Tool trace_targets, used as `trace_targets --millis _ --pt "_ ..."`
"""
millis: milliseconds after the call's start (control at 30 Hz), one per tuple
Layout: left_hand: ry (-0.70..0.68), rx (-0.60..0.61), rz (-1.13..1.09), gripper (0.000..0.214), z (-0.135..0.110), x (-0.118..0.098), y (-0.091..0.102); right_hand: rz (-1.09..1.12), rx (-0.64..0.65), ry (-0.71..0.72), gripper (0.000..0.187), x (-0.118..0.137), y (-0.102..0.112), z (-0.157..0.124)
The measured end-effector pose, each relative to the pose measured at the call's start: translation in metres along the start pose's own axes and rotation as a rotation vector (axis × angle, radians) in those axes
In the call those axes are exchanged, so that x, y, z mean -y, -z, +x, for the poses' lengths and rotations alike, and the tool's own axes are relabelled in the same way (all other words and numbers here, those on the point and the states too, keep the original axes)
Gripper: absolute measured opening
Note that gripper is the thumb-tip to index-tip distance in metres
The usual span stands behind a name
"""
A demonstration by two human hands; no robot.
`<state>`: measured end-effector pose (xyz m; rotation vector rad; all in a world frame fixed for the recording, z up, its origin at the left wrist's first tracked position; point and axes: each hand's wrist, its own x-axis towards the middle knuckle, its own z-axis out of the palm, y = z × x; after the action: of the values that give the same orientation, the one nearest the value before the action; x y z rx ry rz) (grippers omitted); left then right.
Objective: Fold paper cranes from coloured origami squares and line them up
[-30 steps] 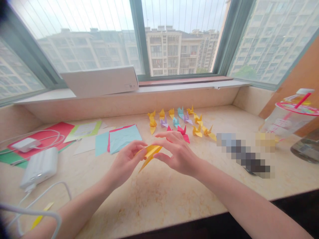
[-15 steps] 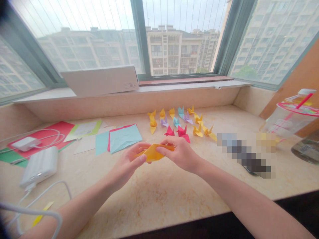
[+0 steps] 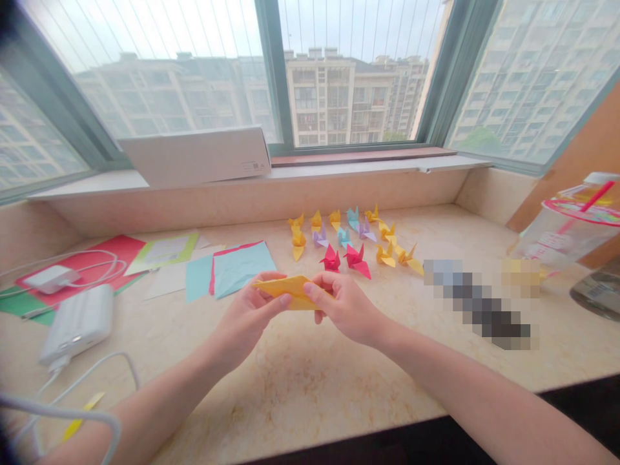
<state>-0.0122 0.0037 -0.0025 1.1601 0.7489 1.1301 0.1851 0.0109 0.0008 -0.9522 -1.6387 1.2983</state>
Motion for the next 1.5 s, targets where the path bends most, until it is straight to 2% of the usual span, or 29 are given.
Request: trace_targets --millis 200,433,667,800,1000,1100,1200,1267,1500 --pt "-0.012 -0.076 0.064 0.037 0.0 -0.001 -0.001 0.026 -0.025 0.021 0.033 0.002 -0.001 -0.002" --pt "-0.03 -0.057 0.107 0.029 0.001 -0.001 0.001 -0.061 -0.07 0.061 0.02 0.0 -0.002 -0.003" --pt "0.017 0.093 0.103 0.03 -0.004 -0.003 -0.004 -0.107 -0.071 0.061 0.02 -0.001 -0.003 -0.003" --pt "0.068 0.08 0.157 0.027 -0.006 -0.004 -0.007 -0.159 -0.097 0.073 0.019 0.0 -0.004 -0.005" --pt "0.137 0.07 0.156 0.028 -0.01 -0.002 -0.009 -0.346 -0.221 0.228 0.005 0.0 -0.007 -0.007" --pt "0.136 0.06 0.135 0.028 -0.011 -0.001 -0.01 -0.441 -0.262 0.404 0.004 -0.003 -0.006 -0.007" --pt "0.125 0.031 0.109 0.028 -0.012 0.0 -0.011 -0.543 -0.243 0.607 0.008 -0.007 -0.004 -0.008" --pt "0.118 0.015 0.092 0.029 -0.013 0.0 -0.012 -0.615 -0.219 0.686 0.009 -0.008 -0.002 -0.007" --pt "0.088 -0.005 0.033 0.031 -0.012 0.002 -0.011 -0.754 -0.131 0.728 0.019 -0.005 0.003 -0.007"
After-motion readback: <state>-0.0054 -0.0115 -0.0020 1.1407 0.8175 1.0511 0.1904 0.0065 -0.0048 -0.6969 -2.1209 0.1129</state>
